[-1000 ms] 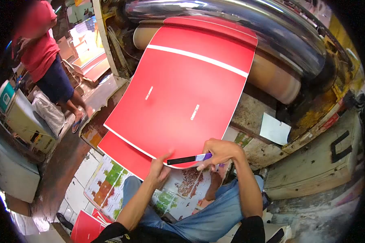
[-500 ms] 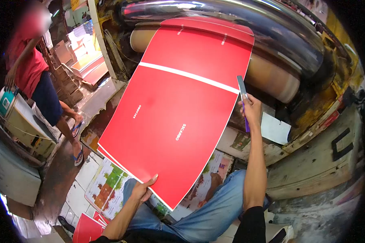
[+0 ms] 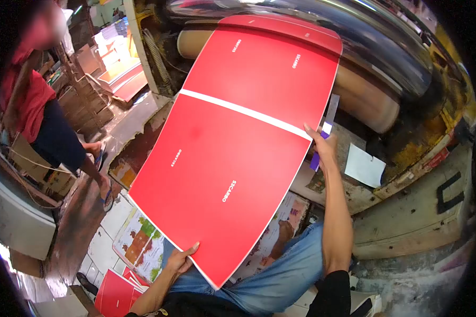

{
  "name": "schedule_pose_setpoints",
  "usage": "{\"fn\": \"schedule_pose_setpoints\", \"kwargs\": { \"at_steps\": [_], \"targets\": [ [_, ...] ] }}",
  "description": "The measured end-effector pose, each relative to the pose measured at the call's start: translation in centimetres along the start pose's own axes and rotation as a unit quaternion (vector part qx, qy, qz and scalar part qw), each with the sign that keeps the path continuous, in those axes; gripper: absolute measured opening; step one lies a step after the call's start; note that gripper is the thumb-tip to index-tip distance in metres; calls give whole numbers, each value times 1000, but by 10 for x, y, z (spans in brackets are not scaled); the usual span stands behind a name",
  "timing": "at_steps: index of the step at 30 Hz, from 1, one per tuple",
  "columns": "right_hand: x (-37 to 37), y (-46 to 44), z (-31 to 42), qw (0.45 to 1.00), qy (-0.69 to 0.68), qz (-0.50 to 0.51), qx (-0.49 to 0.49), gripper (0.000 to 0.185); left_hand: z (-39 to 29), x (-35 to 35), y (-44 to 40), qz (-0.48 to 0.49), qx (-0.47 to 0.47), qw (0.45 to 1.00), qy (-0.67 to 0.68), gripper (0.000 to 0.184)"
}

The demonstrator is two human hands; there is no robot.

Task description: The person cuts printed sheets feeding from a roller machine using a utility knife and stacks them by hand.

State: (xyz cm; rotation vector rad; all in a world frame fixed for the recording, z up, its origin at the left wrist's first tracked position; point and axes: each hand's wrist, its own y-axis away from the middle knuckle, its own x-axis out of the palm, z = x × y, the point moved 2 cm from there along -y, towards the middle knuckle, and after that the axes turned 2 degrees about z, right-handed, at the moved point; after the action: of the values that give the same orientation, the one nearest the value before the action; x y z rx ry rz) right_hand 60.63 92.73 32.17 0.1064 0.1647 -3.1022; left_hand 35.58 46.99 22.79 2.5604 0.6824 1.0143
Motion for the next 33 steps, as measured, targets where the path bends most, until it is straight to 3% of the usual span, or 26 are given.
{"fn": "schedule_pose_setpoints", "kwargs": {
  "at_steps": [3,5,7,9,12,18,22,24,25,26,28,30,31,33],
  "targets": [
    [1,5,-7,997,-40,69,-1,28,-5,-62,7,15,-61,998,15,47],
    [-1,10,-3,992,74,94,43,33,-21,-76,17,12,-51,998,-20,47],
    [0,19,8,987,120,95,52,35,-34,-92,33,-46,-81,985,-147,48],
    [2,29,22,979,142,138,58,38,-18,-138,20,-31,-53,992,-114,49],
    [4,39,23,971,171,157,51,39,-10,-174,-13,-132,-71,985,-84,45],
    [2,78,49,970,196,139,40,36,4,-173,-111,-121,49,990,-60,49],
    [3,111,57,979,124,139,80,31,7,-159,-161,-212,8,973,-94,59],
    [0,116,56,977,102,166,85,31,8,-163,-176,-305,88,935,-159,75],
    [0,118,57,974,78,195,86,30,11,-164,-177,-305,87,935,-160,75],
    [0,120,60,971,92,203,87,31,10,-164,-177,-313,148,884,-315,95],
    [-1,123,66,963,104,232,83,30,8,-131,-163,-312,208,804,-463,116],
    [4,128,70,956,120,262,55,29,17,-35,-122,-315,79,622,-712,130],
    [5,128,68,956,118,264,51,29,27,-29,-125,-319,81,622,-710,130],
    [2,129,61,935,150,316,63,28,62,-33,-139,-220,-16,592,-775,135]
  ]
}}
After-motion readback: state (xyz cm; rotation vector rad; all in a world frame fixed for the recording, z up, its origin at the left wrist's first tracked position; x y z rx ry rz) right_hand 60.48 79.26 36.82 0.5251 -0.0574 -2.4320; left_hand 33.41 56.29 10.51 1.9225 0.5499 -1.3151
